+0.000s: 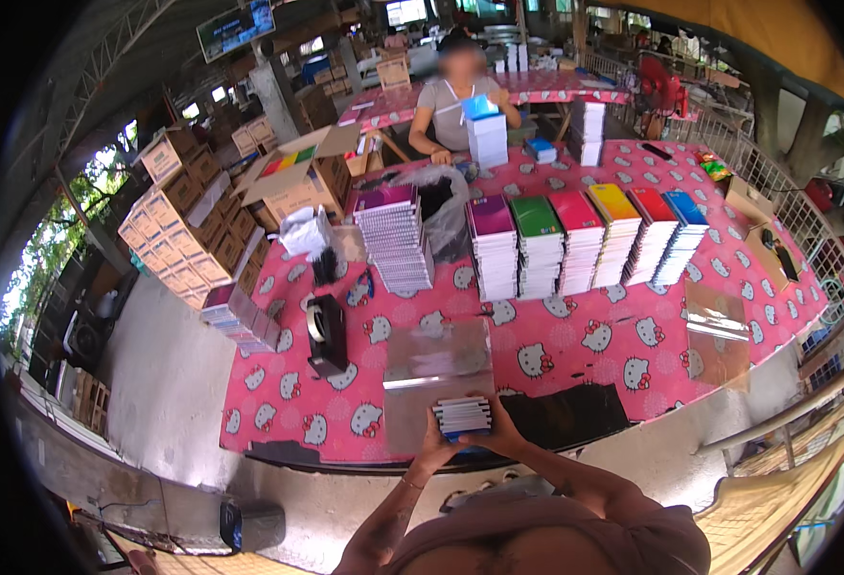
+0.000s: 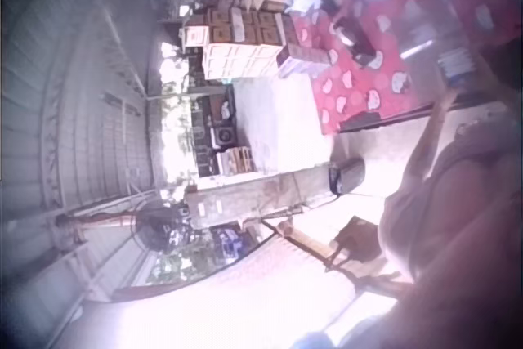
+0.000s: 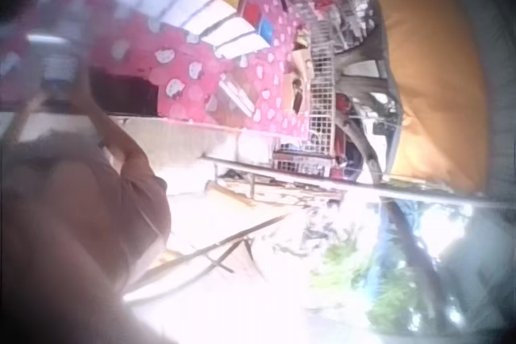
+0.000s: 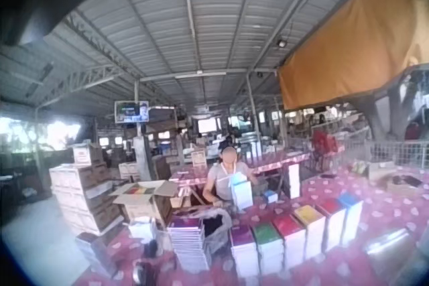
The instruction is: The person places a notebook onto a plastic sheet on a table, wraps the sheet around the notebook, and secures the packaging with tape.
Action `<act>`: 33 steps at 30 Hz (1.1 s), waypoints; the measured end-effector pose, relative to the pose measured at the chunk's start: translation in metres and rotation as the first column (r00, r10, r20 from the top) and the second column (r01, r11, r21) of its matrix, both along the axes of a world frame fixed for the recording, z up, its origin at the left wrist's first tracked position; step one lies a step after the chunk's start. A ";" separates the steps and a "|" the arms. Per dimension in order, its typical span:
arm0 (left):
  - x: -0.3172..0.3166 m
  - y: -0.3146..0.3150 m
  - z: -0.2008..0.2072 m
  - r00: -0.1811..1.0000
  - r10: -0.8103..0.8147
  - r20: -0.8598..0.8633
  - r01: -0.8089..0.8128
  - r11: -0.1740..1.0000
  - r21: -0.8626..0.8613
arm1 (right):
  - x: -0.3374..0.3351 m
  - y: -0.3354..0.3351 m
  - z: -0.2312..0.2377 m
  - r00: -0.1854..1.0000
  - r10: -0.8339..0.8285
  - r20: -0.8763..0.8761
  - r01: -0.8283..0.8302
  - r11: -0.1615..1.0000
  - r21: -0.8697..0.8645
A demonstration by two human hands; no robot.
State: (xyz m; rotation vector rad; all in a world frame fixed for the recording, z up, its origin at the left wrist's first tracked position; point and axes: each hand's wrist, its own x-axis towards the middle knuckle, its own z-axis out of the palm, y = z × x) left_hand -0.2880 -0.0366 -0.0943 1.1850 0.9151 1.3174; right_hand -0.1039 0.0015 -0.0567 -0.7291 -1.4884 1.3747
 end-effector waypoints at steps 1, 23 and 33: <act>-0.017 0.006 -0.019 0.868 0.082 -0.489 -0.036 0.994 0.103 | -0.003 0.000 -0.004 1.000 -0.007 0.015 0.007 1.000 -0.029; -0.002 -0.004 0.129 0.619 0.162 -0.768 0.108 0.952 0.288 | 0.009 -0.002 -0.003 0.988 0.020 0.155 -0.011 0.998 -0.060; -0.001 0.014 0.135 0.480 0.199 -0.855 0.208 0.920 0.331 | 0.018 0.003 -0.012 0.972 0.102 0.214 -0.072 0.987 -0.146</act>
